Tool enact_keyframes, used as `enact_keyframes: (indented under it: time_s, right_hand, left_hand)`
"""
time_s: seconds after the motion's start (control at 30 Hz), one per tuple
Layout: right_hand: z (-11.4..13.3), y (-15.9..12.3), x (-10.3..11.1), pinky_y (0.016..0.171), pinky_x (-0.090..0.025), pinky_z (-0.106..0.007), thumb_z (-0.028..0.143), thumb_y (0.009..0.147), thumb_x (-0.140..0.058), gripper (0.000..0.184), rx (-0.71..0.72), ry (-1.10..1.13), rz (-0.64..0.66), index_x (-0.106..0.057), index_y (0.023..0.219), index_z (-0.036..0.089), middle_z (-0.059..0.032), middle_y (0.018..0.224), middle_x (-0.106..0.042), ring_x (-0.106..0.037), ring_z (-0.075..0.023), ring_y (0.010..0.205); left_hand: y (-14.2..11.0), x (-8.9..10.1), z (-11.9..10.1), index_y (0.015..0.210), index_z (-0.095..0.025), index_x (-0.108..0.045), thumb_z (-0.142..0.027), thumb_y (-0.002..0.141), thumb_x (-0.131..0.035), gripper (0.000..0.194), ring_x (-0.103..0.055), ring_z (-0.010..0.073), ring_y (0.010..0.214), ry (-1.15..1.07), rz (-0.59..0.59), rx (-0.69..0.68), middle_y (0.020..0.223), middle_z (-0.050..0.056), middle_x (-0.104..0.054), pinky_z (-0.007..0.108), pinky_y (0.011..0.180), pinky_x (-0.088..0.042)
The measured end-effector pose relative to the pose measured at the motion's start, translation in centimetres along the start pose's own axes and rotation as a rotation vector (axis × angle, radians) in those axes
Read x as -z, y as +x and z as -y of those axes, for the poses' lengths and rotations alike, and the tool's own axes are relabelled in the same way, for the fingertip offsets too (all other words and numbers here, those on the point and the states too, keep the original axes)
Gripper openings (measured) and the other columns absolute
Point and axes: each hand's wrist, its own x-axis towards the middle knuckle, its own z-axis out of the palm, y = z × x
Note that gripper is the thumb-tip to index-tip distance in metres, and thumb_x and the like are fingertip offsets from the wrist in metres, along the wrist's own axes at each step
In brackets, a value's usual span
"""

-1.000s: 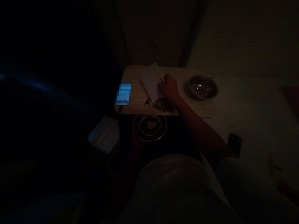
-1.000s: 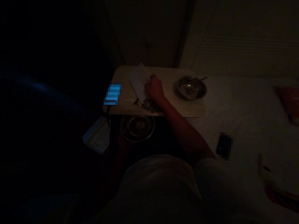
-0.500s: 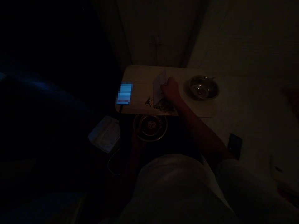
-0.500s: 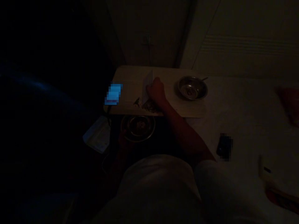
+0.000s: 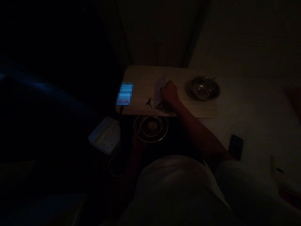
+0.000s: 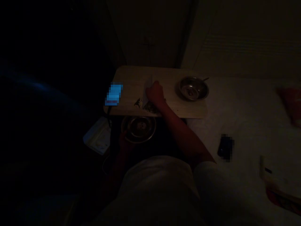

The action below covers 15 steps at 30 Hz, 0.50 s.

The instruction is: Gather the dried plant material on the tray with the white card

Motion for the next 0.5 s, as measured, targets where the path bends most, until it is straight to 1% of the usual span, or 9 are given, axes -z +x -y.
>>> enact_keyframes:
  time_s: [0.1,0.17,0.3,0.43,0.5]
  right_hand:
    - [-0.61,0.26,-0.57,0.088,-0.049,-0.055,0.04,0.085,-0.05,0.026,0.061,0.042,-0.01,-0.049,0.101,0.02,-0.0145,0.098,-0.062,-0.059,-0.0354,0.106]
    - [-0.8,0.38,-0.78,0.087,-0.049,-0.055,0.042,0.085,-0.05,0.027,0.07,0.065,-0.014,-0.049,0.101,0.02,-0.0142,0.098,-0.062,-0.059,-0.0353,0.106]
    - [-0.42,0.32,-0.63,0.087,-0.049,-0.055,0.039,0.084,-0.051,0.025,0.023,0.084,-0.029,-0.049,0.099,0.02,-0.0155,0.101,-0.062,-0.059,-0.0352,0.106]
    - [0.03,0.12,-0.39,0.088,-0.048,-0.055,0.035,0.082,-0.052,0.022,-0.017,0.041,-0.003,-0.049,0.097,0.019,-0.0164,0.1,-0.062,-0.059,-0.0358,0.105]
    - [0.0,0.09,-0.47,0.087,-0.049,-0.055,0.035,0.082,-0.052,0.022,-0.011,0.052,0.003,-0.049,0.096,0.02,-0.0164,0.099,-0.063,-0.06,-0.0355,0.105]
  left_hand:
    - [-0.01,-0.01,0.04,0.096,-0.021,-0.072,-0.024,0.077,-0.058,0.023,-0.052,0.0274,0.127,0.001,0.015,-0.008,0.103,0.004,-0.074,0.044,0.107,-0.04]
    - [0.06,-0.03,0.07,0.096,-0.021,-0.072,-0.024,0.077,-0.059,0.023,-0.051,0.0275,0.127,0.006,0.009,-0.002,0.104,0.004,-0.074,0.044,0.107,-0.039]
    - [0.31,0.06,0.17,0.09,-0.02,-0.072,-0.022,0.076,-0.058,0.02,-0.051,0.0295,0.126,0.01,-0.017,0.021,0.098,0.006,-0.075,0.046,0.107,-0.04]
    - [0.29,0.2,0.16,0.094,-0.02,-0.072,-0.025,0.078,-0.057,0.022,-0.052,0.0286,0.126,-0.003,0.002,0.001,0.102,0.005,-0.074,0.045,0.106,-0.04]
    - [0.24,0.23,0.12,0.095,-0.021,-0.072,-0.024,0.077,-0.058,0.023,-0.053,0.0283,0.125,0.008,0.011,0.002,0.102,0.005,-0.074,0.045,0.106,-0.041]
